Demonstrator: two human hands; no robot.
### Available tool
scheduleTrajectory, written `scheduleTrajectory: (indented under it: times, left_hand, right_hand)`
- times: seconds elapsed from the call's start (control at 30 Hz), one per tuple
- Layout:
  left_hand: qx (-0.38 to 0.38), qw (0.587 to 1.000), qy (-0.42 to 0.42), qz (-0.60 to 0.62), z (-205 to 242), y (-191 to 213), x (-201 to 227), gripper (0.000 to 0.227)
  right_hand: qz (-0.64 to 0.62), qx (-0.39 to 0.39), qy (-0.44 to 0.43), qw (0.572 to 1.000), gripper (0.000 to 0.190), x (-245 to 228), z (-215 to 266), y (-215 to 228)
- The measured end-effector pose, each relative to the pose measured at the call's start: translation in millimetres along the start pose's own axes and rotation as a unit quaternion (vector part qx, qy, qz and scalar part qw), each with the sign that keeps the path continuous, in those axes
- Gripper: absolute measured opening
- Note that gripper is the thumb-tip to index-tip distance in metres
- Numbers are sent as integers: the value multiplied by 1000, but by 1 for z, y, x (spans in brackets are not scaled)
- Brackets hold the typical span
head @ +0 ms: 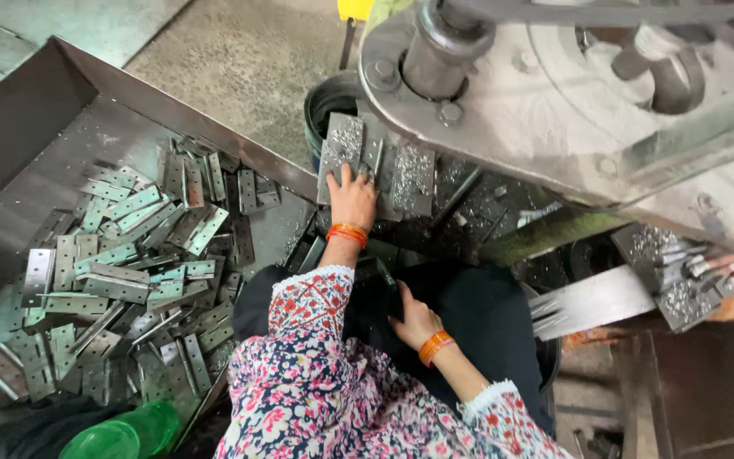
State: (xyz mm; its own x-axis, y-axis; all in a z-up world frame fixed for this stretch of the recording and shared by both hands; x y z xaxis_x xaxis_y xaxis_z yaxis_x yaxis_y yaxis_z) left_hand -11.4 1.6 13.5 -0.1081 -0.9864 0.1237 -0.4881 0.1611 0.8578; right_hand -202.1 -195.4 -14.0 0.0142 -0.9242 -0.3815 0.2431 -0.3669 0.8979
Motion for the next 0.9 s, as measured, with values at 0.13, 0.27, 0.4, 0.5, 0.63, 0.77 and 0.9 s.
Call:
scheduleTrajectory:
  times: [0.13, 0.27, 0.4, 0.5, 0.63, 0.77, 0.9]
  left_hand:
    - [9, 1000, 18, 8, -4, -9, 5, 28]
    - [12, 999, 34, 29, -17, -9, 5, 27]
    - [16, 1000, 21, 17, -13, -12, 0, 28]
    - [0, 1000, 6, 8, -3, -13, 0, 31]
    - [0, 1000, 8, 13, 8, -7, 1, 33]
    - [39, 999, 13, 2, 5, -6, 3, 37]
    - [-10, 1000, 17, 0, 1, -9, 3, 36]
  right_hand:
    - [75, 3, 32, 997, 81, -16, -9, 39]
    - [51, 11, 7, 999, 86, -16, -3, 20]
    - [15, 31, -9, 999, 81, -5, -2, 0]
    - [36, 13, -6, 999, 83, -8, -1, 8]
    - [82, -23, 14, 996, 89, -30, -7, 44]
    - [88, -31, 39, 995, 85, -35, -18, 61]
    - [105, -18, 24, 994, 85, -4, -18, 13]
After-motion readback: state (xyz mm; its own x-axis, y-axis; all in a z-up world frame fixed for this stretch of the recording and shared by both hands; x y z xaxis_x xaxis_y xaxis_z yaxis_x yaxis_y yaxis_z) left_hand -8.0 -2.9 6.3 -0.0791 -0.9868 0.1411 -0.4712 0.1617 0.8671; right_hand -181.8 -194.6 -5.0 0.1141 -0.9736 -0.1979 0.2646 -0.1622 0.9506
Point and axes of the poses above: each hand's wrist, its own z-axis away from the middle knuckle, its own y-axis out of the back of the hand, x = y × z, the point moved 1 cm from there along -z, towards the middle knuckle, and after that the axes turned 11 degrees about x, right-handed, at the moved point
